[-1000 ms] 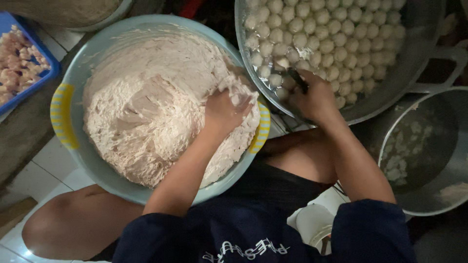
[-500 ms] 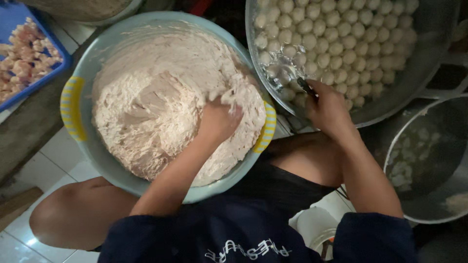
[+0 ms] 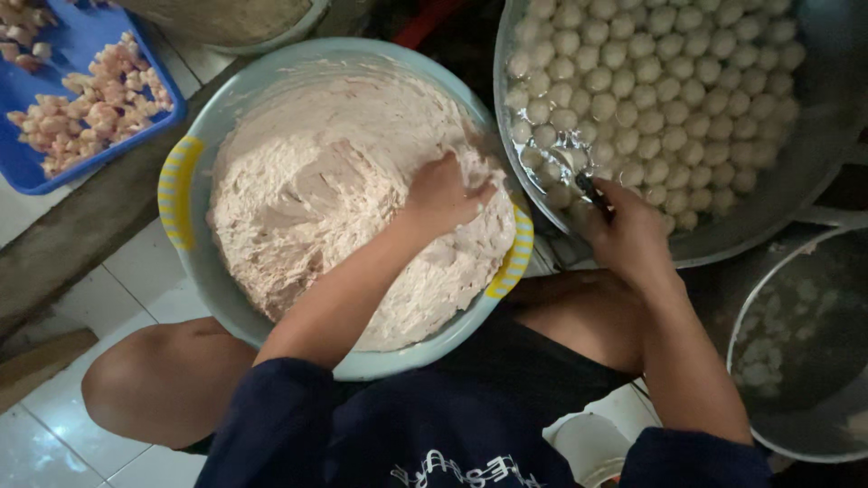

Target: The person sits on the floor and scoops portions of meat paste from a large basin with a spoon, shaping each portion by hand and dropping it into a water-filled tray already filled with similar balls. A tray of raw meat pieces sits nearby.

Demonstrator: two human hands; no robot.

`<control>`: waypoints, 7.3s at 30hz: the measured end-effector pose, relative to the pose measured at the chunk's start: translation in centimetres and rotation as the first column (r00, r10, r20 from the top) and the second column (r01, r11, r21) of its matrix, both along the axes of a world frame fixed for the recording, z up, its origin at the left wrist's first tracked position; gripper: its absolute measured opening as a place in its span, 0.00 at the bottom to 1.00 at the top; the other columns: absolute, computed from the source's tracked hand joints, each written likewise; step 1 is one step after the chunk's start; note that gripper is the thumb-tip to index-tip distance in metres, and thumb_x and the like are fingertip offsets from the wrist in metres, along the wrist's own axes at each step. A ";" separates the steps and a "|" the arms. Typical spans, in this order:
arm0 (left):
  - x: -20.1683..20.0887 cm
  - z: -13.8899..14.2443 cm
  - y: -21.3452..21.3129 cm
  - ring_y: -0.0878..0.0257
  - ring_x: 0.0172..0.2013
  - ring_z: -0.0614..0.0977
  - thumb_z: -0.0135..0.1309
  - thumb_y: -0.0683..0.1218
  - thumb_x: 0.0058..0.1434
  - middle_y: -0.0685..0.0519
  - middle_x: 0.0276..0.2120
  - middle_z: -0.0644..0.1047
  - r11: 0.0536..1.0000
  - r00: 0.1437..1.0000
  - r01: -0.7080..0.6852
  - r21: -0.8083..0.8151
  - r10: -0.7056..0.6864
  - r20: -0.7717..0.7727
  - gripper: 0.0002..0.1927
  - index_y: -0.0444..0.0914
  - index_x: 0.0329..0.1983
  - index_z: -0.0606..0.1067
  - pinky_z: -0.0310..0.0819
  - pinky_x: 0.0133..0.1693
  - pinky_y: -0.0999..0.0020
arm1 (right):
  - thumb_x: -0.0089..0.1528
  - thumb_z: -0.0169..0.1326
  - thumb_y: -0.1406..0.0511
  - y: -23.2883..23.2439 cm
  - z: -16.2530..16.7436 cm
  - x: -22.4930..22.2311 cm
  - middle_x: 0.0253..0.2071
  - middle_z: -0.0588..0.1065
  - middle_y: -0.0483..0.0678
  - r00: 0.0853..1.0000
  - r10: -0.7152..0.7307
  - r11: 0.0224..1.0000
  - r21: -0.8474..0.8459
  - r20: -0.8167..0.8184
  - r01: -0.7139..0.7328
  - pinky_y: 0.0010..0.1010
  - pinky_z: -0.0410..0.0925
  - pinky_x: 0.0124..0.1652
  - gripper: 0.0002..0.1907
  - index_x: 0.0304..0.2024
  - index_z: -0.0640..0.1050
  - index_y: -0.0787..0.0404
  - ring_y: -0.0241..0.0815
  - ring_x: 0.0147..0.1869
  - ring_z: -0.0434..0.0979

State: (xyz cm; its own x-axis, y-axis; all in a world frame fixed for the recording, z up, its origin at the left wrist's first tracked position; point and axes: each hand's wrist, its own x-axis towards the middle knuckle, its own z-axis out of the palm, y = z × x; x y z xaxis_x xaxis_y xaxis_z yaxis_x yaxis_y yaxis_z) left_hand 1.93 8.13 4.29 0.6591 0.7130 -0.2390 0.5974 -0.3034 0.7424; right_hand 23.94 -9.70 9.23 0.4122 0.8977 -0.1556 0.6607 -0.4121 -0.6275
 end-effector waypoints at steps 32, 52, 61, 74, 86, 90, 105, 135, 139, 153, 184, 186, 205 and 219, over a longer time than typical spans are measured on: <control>0.2 -1.5 -5.8 0.43 0.35 0.84 0.62 0.48 0.53 0.43 0.34 0.80 0.954 0.766 -0.295 0.047 0.207 0.609 0.19 0.34 0.43 0.74 0.79 0.38 0.55 | 0.63 0.52 0.72 -0.5 5.1 -6.2 0.51 0.79 0.59 0.960 0.146 0.988 0.078 -0.240 -0.131 0.32 0.73 0.43 0.25 0.64 0.72 0.63 0.44 0.42 0.81; 0.5 -1.3 -5.7 0.42 0.43 0.82 0.66 0.54 0.55 0.37 0.45 0.80 0.933 0.948 -0.265 0.241 0.207 0.241 0.18 0.38 0.41 0.80 0.79 0.46 0.52 | 0.64 0.55 0.71 1.3 0.9 0.4 0.47 0.78 0.61 0.997 0.049 0.999 0.002 0.064 -0.049 0.40 0.72 0.45 0.22 0.61 0.75 0.63 0.53 0.45 0.80; 0.8 -1.5 -5.6 0.46 0.33 0.85 0.65 0.48 0.54 0.46 0.31 0.82 0.952 0.857 -0.307 0.013 0.270 0.438 0.17 0.38 0.44 0.76 0.81 0.37 0.56 | 0.63 0.53 0.70 -0.5 2.9 -4.2 0.52 0.79 0.59 0.959 0.175 0.984 0.018 -0.223 -0.175 0.37 0.72 0.45 0.25 0.64 0.73 0.63 0.50 0.45 0.80; -3.4 -4.1 0.6 0.38 0.47 0.81 0.65 0.56 0.59 0.39 0.45 0.80 0.963 0.991 -0.102 0.249 0.075 0.115 0.15 0.43 0.42 0.79 0.76 0.53 0.48 | 0.63 0.55 0.72 0.2 4.7 -4.9 0.56 0.77 0.62 0.961 0.267 0.941 0.233 -0.073 -0.244 0.42 0.72 0.55 0.22 0.61 0.75 0.63 0.60 0.58 0.80; -1.2 -2.4 -3.5 0.39 0.39 0.81 0.59 0.53 0.63 0.40 0.37 0.81 0.976 0.969 -0.138 0.169 0.098 0.225 0.12 0.39 0.37 0.80 0.76 0.42 0.47 | 0.61 0.59 0.66 1.3 -0.9 1.3 0.47 0.79 0.64 0.969 0.019 0.998 -0.064 0.247 -0.003 0.49 0.71 0.47 0.20 0.56 0.79 0.61 0.65 0.50 0.79; -0.3 -3.8 -4.0 0.41 0.37 0.81 0.58 0.51 0.62 0.41 0.33 0.80 0.974 0.969 -0.164 0.154 0.130 0.210 0.11 0.39 0.35 0.80 0.76 0.42 0.48 | 0.67 0.55 0.65 0.5 0.5 -0.2 0.44 0.80 0.59 0.983 -0.160 0.981 -0.098 0.085 0.168 0.46 0.71 0.44 0.17 0.58 0.77 0.60 0.60 0.45 0.81; -0.7 0.2 -4.7 0.44 0.35 0.83 0.64 0.51 0.55 0.43 0.35 0.80 0.967 0.923 -0.158 0.202 0.072 0.379 0.14 0.39 0.38 0.78 0.78 0.38 0.53 | 0.67 0.56 0.68 0.7 3.9 -2.7 0.42 0.79 0.58 0.994 -0.048 0.998 -0.038 -0.097 0.044 0.37 0.72 0.39 0.19 0.61 0.74 0.63 0.48 0.37 0.81; 0.4 -1.4 -5.2 0.42 0.38 0.83 0.64 0.50 0.46 0.43 0.32 0.82 0.963 0.972 -0.215 0.163 0.196 0.130 0.15 0.41 0.36 0.80 0.76 0.41 0.48 | 0.66 0.52 0.68 0.1 4.6 -5.0 0.34 0.77 0.47 0.803 -0.027 0.967 -0.219 -0.595 -0.130 0.29 0.71 0.33 0.23 0.65 0.73 0.60 0.33 0.33 0.74; -0.7 0.5 -5.9 0.40 0.37 0.82 0.63 0.58 0.46 0.38 0.36 0.81 0.903 0.982 -0.188 0.386 0.175 0.068 0.23 0.40 0.40 0.82 0.75 0.44 0.45 | 0.67 0.52 0.67 0.0 3.4 -2.7 0.37 0.75 0.43 0.809 -0.154 0.973 -0.229 -0.568 0.025 0.27 0.70 0.33 0.23 0.66 0.71 0.60 0.30 0.34 0.71; -0.1 -3.0 -5.1 0.40 0.37 0.82 0.66 0.50 0.55 0.41 0.32 0.81 0.955 0.950 -0.209 0.209 0.148 0.273 0.14 0.35 0.33 0.79 0.78 0.45 0.51 | 0.63 0.58 0.67 1.6 -2.4 1.6 0.45 0.78 0.57 0.993 0.083 0.997 0.001 0.081 -0.083 0.34 0.71 0.44 0.24 0.62 0.77 0.60 0.45 0.45 0.78; -0.8 1.3 -7.3 0.34 0.46 0.80 0.51 0.69 0.64 0.29 0.46 0.77 1.000 0.899 -0.014 -0.007 0.009 -0.437 0.36 0.31 0.48 0.77 0.76 0.46 0.42 | 0.61 0.54 0.71 2.4 -3.1 1.7 0.53 0.77 0.68 0.991 0.098 0.990 0.090 0.092 -0.106 0.47 0.70 0.54 0.25 0.63 0.74 0.63 0.67 0.57 0.76; -0.6 0.0 -6.6 0.36 0.46 0.80 0.50 0.68 0.68 0.30 0.45 0.77 1.000 0.918 -0.022 0.016 0.026 -0.396 0.35 0.31 0.53 0.76 0.75 0.48 0.44 | 0.60 0.55 0.71 2.5 -3.4 1.8 0.53 0.76 0.68 0.989 0.083 0.990 0.101 0.123 -0.095 0.48 0.69 0.53 0.25 0.61 0.74 0.65 0.69 0.56 0.75; 0.3 -2.4 -6.2 0.44 0.35 0.84 0.62 0.49 0.58 0.43 0.34 0.81 0.948 0.853 -0.298 0.108 0.214 0.476 0.16 0.36 0.44 0.76 0.79 0.39 0.54 | 0.67 0.53 0.70 -0.4 5.0 -4.9 0.44 0.80 0.56 0.944 0.056 0.995 -0.055 -0.325 -0.078 0.33 0.72 0.44 0.17 0.59 0.74 0.64 0.45 0.45 0.80; 0.6 0.1 -5.9 0.40 0.34 0.82 0.65 0.58 0.50 0.38 0.32 0.81 0.908 0.960 -0.271 0.320 0.232 0.156 0.22 0.34 0.34 0.81 0.76 0.39 0.46 | 0.67 0.53 0.71 -0.1 3.0 -2.1 0.45 0.79 0.55 0.976 0.058 0.996 -0.053 -0.211 -0.071 0.36 0.71 0.46 0.23 0.66 0.72 0.62 0.43 0.44 0.79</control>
